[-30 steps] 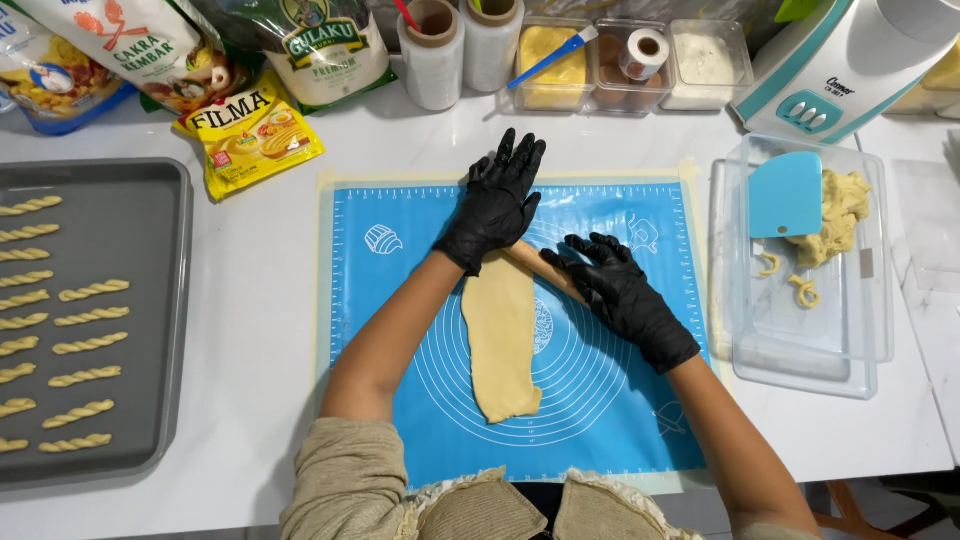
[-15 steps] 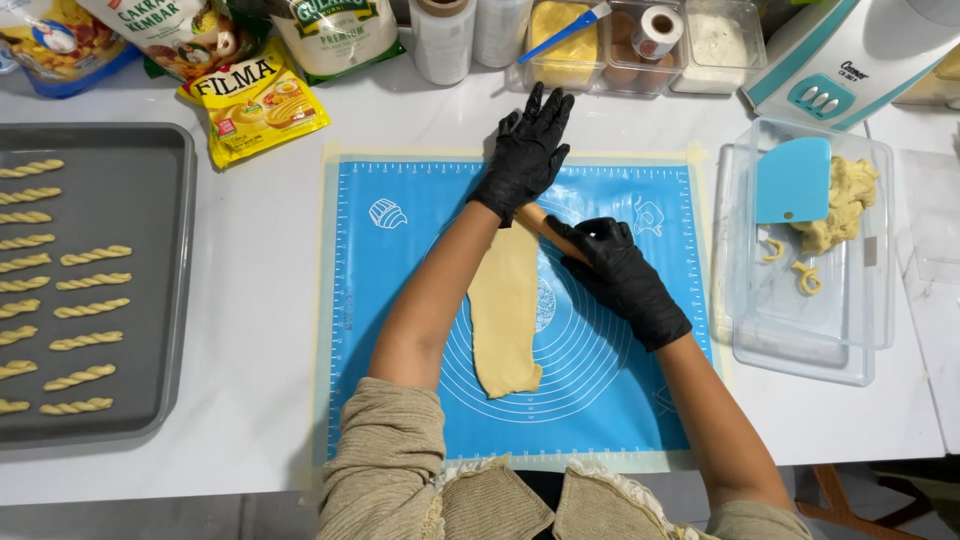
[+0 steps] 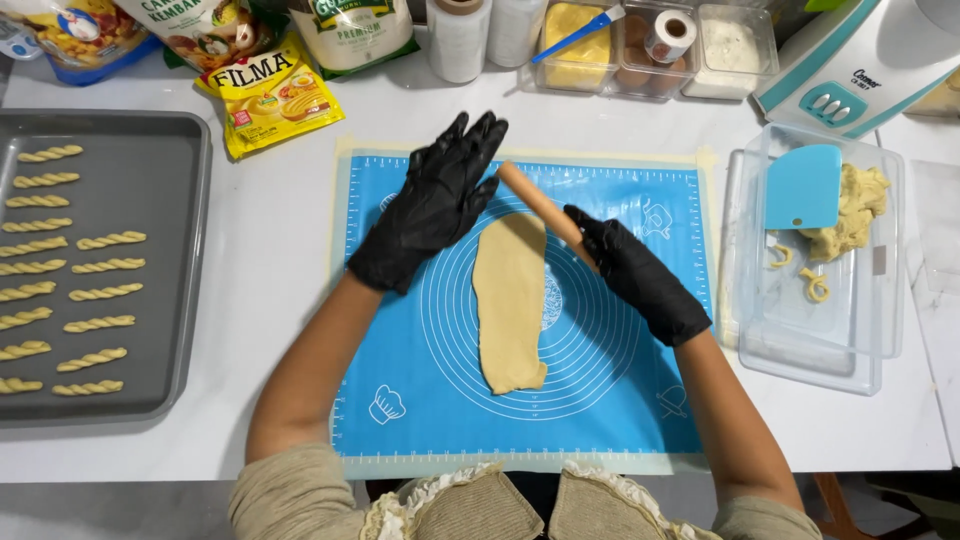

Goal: Rolling out a small piece of dough on a silicone mat using a rolling pin and a scraper.

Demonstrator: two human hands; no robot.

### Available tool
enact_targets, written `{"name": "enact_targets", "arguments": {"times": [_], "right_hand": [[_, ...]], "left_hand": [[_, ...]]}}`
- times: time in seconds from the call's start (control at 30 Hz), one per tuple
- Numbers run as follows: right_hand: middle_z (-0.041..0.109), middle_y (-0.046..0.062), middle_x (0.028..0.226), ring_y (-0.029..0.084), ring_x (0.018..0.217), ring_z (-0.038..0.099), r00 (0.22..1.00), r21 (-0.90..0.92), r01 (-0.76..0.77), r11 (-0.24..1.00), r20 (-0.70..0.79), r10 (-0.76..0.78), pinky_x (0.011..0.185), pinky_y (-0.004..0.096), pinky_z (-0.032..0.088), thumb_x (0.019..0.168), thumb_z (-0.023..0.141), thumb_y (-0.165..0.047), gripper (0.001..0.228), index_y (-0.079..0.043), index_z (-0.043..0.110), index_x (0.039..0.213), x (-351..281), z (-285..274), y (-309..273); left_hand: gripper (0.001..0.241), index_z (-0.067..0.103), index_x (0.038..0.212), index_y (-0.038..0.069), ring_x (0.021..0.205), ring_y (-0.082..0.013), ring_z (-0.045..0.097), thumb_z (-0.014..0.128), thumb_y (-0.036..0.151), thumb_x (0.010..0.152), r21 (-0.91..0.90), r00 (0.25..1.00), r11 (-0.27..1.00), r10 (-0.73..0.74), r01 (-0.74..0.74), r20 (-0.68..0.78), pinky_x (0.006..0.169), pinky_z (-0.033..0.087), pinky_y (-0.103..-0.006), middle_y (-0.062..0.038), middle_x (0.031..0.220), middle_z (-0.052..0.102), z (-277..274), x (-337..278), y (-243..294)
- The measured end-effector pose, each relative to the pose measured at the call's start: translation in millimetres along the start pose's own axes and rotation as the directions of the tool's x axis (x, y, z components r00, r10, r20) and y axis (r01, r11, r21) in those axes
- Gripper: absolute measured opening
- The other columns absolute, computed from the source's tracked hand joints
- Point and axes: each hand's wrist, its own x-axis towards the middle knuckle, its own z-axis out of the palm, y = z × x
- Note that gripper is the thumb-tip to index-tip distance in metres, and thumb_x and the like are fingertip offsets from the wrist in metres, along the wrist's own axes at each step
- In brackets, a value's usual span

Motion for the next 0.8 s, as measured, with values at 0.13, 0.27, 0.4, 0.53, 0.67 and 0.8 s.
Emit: {"name": "enact_targets", "arguments": {"times": [0.13,0.27,0.4,0.53,0.67,0.8], "right_hand": [[0.056,0.013,0.109,0.035,0.101,0.061,0.842,-0.558,0.517,0.649,0.193,-0.505,0.083,0.042,0.051,0.099,0.055,-0.011,0.048,-0.013,0.048,0.146,-4,28,54],[0.059,0.008,0.118,0.031,0.108,0.062,0.805,-0.635,0.580,0.510,0.352,-0.477,0.084,0.042,0.055,0.094,0.051,-0.007,0.071,-0.022,0.033,0.161,-13,39,58],[0.054,0.008,0.130,0.031,0.115,0.059,0.808,-0.814,0.492,0.307,0.297,-0.508,0.088,0.045,0.053,0.103,0.050,-0.018,0.065,-0.034,0.029,0.162,0,45,82],[0.038,0.003,0.161,0.031,0.146,0.039,0.762,-0.707,0.559,0.433,0.233,-0.604,0.111,0.047,0.038,0.102,0.043,-0.017,0.062,-0.036,0.036,0.161,26,43,92],[0.031,-0.003,0.167,0.038,0.151,0.032,0.875,-0.683,0.441,0.582,0.182,-0.449,0.116,0.059,0.035,0.098,0.048,-0.018,0.070,-0.048,0.032,0.160,38,29,51],[0.031,-0.005,0.164,0.038,0.148,0.036,0.871,-0.705,0.393,0.591,0.081,-0.484,0.107,0.062,0.044,0.104,0.041,-0.021,0.064,-0.053,0.030,0.159,67,29,22]], "left_hand": [[0.065,0.041,0.161,0.029,0.156,-0.0214,0.027,0.040,0.065,0.106,0.313,0.967,0.949,0.035,0.048,-0.253,0.123,0.017,-0.0485,0.004,0.168,0.033,39,-52,9],[0.074,0.031,0.164,0.021,0.158,-0.0315,0.019,0.042,0.065,0.105,0.219,0.955,0.966,-0.074,0.141,-0.288,0.128,0.010,-0.0526,-0.008,0.171,0.024,57,-102,35],[0.065,0.020,0.167,0.017,0.160,-0.0241,0.014,0.032,0.051,0.113,0.052,0.944,0.968,-0.225,0.244,-0.240,0.131,0.004,-0.0396,-0.004,0.173,0.020,31,-115,78],[0.074,0.022,0.166,0.015,0.156,-0.0364,0.024,0.039,0.057,0.108,0.257,0.973,0.953,-0.109,0.160,-0.204,0.126,0.014,-0.0546,-0.014,0.169,0.026,54,-124,41],[0.073,0.014,0.168,0.018,0.157,-0.0410,0.018,0.030,0.055,0.107,0.460,0.994,0.881,-0.086,0.108,-0.068,0.120,0.019,-0.0584,-0.012,0.172,0.019,43,-98,25],[0.066,0.018,0.168,0.020,0.156,-0.0416,0.020,0.036,0.049,0.111,0.442,0.965,0.858,-0.237,0.264,-0.116,0.121,0.018,-0.0556,-0.014,0.172,0.020,55,-72,-2]]}}
